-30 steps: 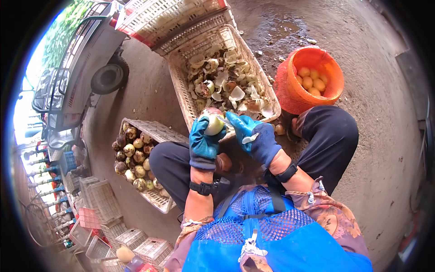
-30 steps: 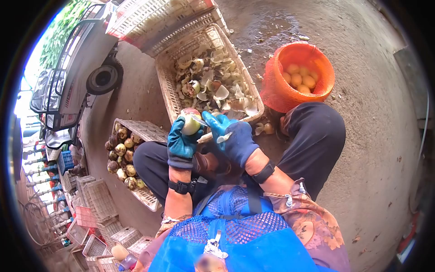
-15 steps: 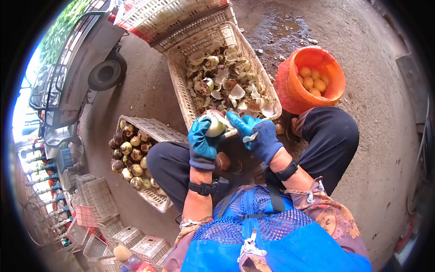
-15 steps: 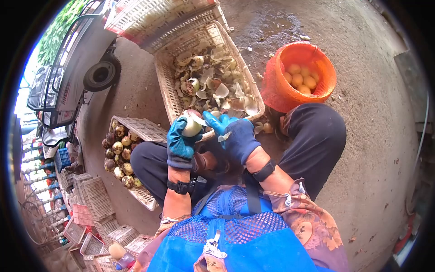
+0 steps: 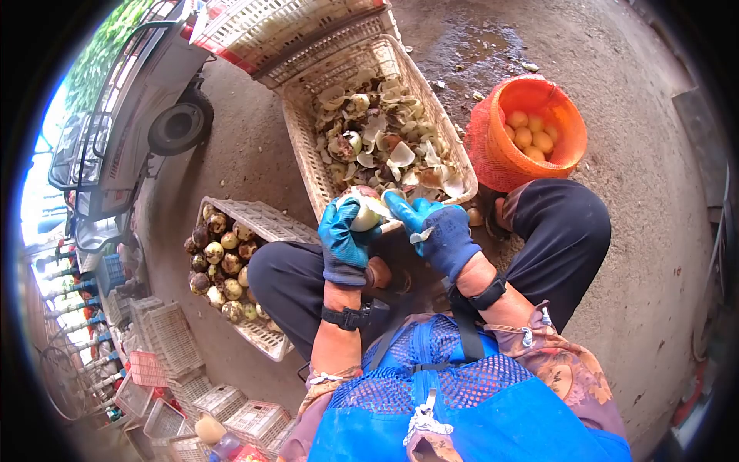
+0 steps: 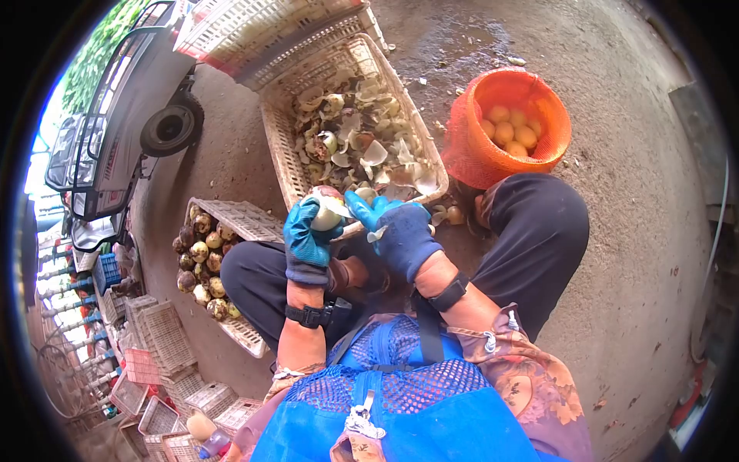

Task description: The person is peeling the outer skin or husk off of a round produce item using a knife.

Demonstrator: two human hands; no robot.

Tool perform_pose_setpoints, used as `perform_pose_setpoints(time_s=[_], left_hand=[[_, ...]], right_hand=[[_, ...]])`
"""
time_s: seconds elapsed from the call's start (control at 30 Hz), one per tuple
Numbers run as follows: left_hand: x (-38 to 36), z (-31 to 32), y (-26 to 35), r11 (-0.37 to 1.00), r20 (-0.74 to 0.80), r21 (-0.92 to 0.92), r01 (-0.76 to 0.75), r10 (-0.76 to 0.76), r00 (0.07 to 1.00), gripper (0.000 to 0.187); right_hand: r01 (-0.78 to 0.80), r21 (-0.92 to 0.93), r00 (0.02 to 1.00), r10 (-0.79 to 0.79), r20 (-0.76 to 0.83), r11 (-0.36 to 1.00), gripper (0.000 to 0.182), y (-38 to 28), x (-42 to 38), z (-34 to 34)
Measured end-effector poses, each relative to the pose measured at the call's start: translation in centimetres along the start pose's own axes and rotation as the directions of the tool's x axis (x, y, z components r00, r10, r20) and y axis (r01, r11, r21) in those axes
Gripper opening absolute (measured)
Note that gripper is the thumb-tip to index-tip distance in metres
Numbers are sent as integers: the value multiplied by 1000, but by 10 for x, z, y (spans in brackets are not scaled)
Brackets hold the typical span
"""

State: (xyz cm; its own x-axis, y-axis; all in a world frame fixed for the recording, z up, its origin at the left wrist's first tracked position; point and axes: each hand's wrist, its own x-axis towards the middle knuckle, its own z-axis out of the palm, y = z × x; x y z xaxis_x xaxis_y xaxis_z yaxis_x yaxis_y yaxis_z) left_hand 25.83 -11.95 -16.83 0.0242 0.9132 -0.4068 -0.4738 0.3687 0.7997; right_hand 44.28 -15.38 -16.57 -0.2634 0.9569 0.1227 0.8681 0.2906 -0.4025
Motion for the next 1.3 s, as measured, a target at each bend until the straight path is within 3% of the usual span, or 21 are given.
perform_pose_setpoints(time_s=[0.23, 0.33, 0.63, 0.73, 0.83, 0.87, 0.97, 1.07, 1.17, 1.2, 1.3], left_hand=[[-5, 5, 4, 1000, -17, 15, 27, -26, 1000, 28], [-6, 8, 5, 1000, 4, 2, 9, -9, 1000, 29], [-2, 9, -10, 998, -86, 12, -62, 63, 994, 31], [-5, 9, -12, 997, -79, -70, 16, -22, 997, 33], [-8, 9, -13, 995, -59, -91, 43, -49, 997, 35], [-6, 9, -13, 995, -57, -97, 31, -36, 998, 36], [-3, 7, -12, 998, -50, -66, -2, -2, 999, 35], [-5, 12, -6, 998, 30, 55, -4, 2, 1000, 33], [-6, 15, -7, 997, 67, 80, 11, -16, 998, 37], [-4, 12, -10, 999, 81, 45, 30, -34, 996, 39], [-2, 10, -15, 991, 114, -102, 88, -76, 991, 43]], right_hand=[[22, 22, 999, -21, -38, 1000, 61, 7, 0, 8], [-10, 5, 1000, 10, 25, 1000, 60, 8, 2, 6], [-221, 214, 968, 187, 168, 952, 61, 0, 12, 9], [-315, 278, 949, 309, 65, 908, 50, 6, 13, 35], [-228, 582, 918, 371, -138, 781, 40, 21, 26, 34], [-253, 633, 913, 397, -93, 732, 35, 21, 22, 29], [-109, 774, 917, 363, -164, 623, 32, 18, 20, 33], [-74, 959, 900, 432, -55, 275, 26, 9, 27, 42], [-162, 928, 886, 463, -12, 335, 22, 10, 28, 41], [-61, 895, 885, 439, -157, 443, 21, 8, 28, 39], [-123, 845, 851, 493, -180, 521, 20, 10, 31, 40]])
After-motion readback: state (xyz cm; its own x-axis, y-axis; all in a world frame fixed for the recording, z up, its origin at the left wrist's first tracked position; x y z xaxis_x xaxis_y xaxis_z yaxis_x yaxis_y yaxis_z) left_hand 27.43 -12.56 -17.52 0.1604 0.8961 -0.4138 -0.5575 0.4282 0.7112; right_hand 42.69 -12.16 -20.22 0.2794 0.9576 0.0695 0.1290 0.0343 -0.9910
